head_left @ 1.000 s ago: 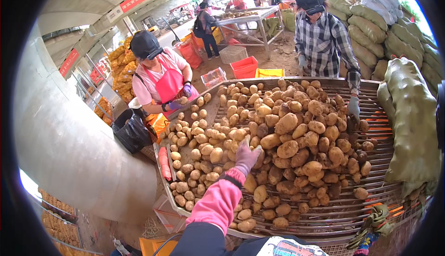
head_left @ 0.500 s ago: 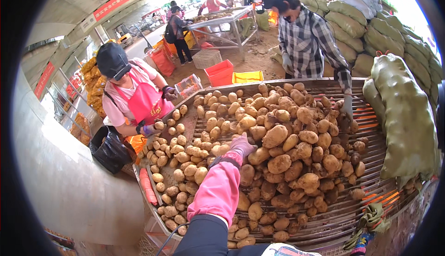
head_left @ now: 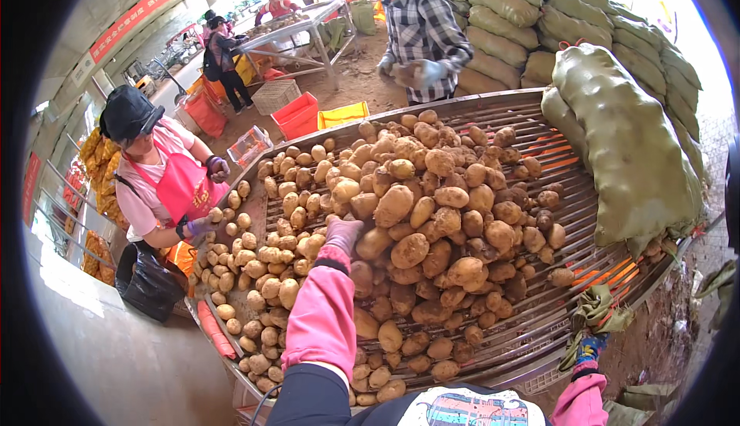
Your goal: The recorder and other workers are sorting potatoes on a metal grate table and placing them into containers and sacks.
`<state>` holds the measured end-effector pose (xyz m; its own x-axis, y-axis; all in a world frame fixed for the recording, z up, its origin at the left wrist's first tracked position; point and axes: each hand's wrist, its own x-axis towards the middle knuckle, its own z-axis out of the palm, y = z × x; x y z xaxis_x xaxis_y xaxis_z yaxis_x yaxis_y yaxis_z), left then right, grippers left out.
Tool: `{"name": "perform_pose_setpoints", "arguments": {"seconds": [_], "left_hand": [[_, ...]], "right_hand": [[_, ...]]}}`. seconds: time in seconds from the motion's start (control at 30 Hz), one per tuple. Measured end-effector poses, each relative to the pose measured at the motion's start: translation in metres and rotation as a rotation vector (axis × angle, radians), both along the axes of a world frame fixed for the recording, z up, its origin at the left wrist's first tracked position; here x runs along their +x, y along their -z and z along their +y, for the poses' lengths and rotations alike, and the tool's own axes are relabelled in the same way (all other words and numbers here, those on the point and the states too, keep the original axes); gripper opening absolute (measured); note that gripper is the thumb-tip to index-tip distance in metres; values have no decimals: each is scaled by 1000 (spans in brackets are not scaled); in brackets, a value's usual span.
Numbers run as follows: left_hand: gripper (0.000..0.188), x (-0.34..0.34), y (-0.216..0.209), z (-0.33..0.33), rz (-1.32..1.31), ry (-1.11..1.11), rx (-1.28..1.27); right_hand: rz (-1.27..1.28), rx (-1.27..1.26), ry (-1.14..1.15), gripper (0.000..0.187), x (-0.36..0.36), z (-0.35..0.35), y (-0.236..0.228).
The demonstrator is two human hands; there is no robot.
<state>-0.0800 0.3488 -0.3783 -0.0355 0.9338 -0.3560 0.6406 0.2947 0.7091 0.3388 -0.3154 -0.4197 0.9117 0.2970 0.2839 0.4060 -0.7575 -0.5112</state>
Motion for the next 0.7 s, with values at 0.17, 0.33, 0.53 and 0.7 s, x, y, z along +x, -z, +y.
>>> {"name": "perform_pose_setpoints", "arguments": {"seconds": [0.17, 0.33, 0.53, 0.7], "left_hand": [[30, -28, -34, -52, -972, 169, -111], [33, -51, -96, -182, -1471, 163, -198], [34, -119, -89, -304, -1416, -122, -72], [35, -198, -74, -430, -1402, -353, 69]], "right_hand": [[-8, -11, -21, 44, 8, -8, 2], [-34, -10, -88, 45, 42, -8, 11], [-66, -25, -204, 45, 86, 10, 19], [-84, -66, -263, 46, 106, 25, 16]]}}
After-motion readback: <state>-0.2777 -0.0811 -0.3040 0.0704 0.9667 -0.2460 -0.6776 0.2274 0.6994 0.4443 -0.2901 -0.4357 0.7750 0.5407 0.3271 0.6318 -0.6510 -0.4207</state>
